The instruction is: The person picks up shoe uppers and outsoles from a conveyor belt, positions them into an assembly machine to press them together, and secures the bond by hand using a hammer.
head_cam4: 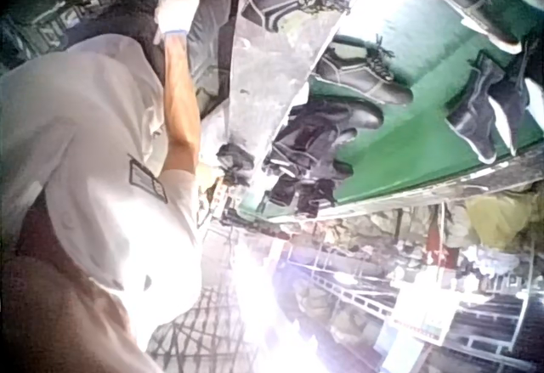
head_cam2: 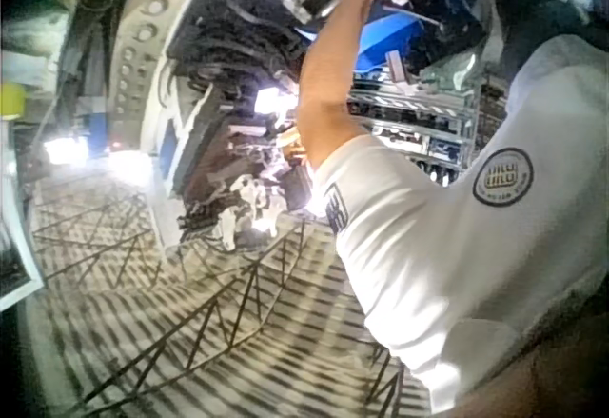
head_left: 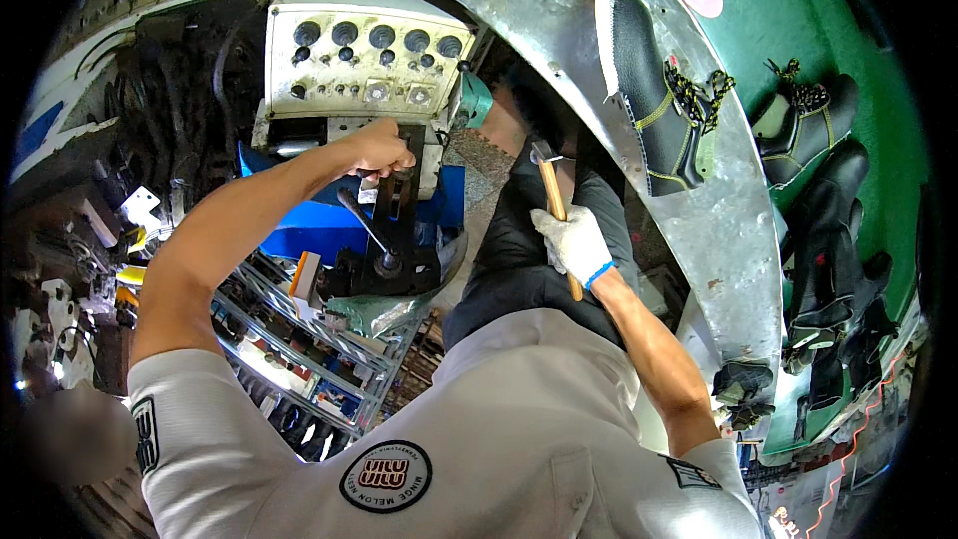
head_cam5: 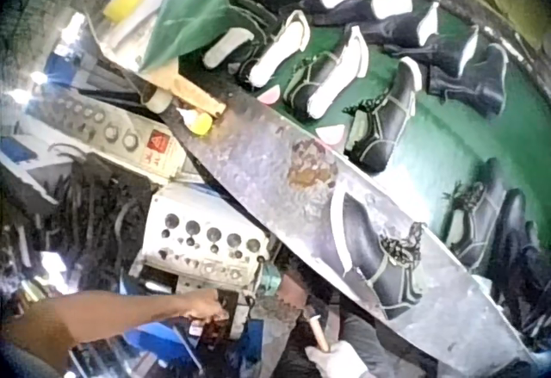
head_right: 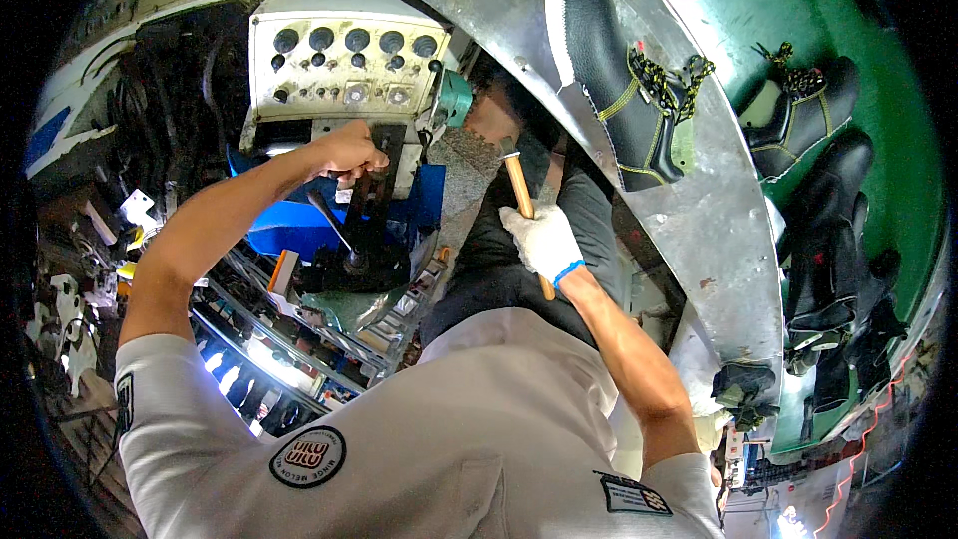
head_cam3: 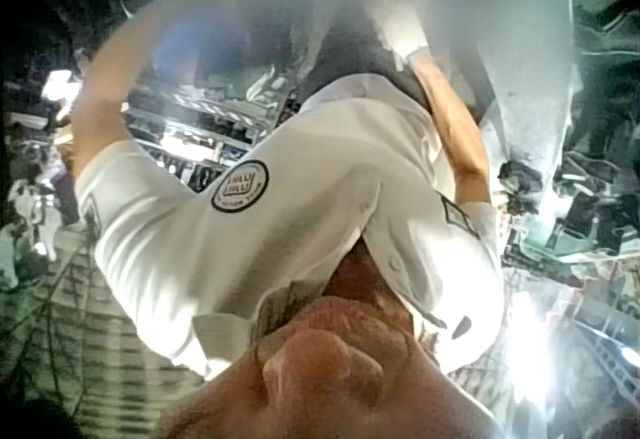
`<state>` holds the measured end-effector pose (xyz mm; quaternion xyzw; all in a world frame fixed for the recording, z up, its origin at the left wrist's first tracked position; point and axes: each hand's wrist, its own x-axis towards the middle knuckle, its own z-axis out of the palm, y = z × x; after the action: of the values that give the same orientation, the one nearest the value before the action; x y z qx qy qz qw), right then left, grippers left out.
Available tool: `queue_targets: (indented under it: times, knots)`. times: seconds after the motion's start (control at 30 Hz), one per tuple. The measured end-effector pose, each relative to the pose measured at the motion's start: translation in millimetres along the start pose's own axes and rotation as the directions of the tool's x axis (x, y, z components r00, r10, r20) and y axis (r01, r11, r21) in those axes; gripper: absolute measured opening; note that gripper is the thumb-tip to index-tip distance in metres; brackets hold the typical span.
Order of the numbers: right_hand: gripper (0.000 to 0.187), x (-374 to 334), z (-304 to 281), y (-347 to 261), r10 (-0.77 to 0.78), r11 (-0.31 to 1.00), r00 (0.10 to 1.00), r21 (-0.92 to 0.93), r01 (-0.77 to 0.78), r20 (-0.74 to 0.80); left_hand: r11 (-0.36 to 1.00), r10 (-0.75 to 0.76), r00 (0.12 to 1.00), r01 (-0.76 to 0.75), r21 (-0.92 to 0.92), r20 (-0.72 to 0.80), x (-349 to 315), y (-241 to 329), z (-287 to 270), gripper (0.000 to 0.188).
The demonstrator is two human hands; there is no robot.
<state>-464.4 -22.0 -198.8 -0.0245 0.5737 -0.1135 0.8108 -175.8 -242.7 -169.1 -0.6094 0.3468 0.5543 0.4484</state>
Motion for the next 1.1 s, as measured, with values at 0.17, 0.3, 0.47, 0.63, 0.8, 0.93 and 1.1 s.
queue_targets:
  times: [0.17,0.3,0.47,0.63,0.8,0.93,1.1]
  knots:
    - [0.034,-0.3,-1.5,1.6,0.031,0.999,0.999,0.012,-0.031,-0.011,0.966,-0.035,0.997,0.014,-0.257,-0.075,1.7,-12.6,10.1,0.026]
    - [0.033,-5.2,1.3,5.6,0.044,0.999,0.999,0.011,-0.044,0.000,0.984,-0.075,0.994,0.061,-0.168,-0.077,-27.9,8.2,13.2,0.036]
    - [0.026,-0.4,7.6,0.8,0.007,1.000,0.999,-0.011,-0.006,0.038,0.972,-0.236,0.970,0.236,0.005,0.060,0.5,0.3,-0.1,0.039]
    - [0.029,-0.2,9.7,-2.8,-0.028,0.998,0.997,0.064,0.023,0.072,0.925,-0.293,0.953,0.303,-0.230,0.077,1.3,4.8,5.2,0.027]
    - [0.031,1.7,10.7,-0.6,-0.050,0.996,0.998,0.070,0.048,0.026,0.977,-0.200,0.980,0.198,-0.079,-0.016,1.1,2.9,15.2,0.031]
    - [0.031,8.1,2.5,5.6,-0.026,0.998,1.000,0.058,0.026,0.010,0.932,-0.122,0.992,0.104,-0.348,-0.032,3.7,-5.7,15.5,0.029]
    - [0.031,13.7,0.2,14.8,-0.021,0.998,1.000,0.055,0.021,-0.003,0.900,-0.210,0.977,0.182,-0.395,-0.027,1.8,-3.2,15.4,0.026]
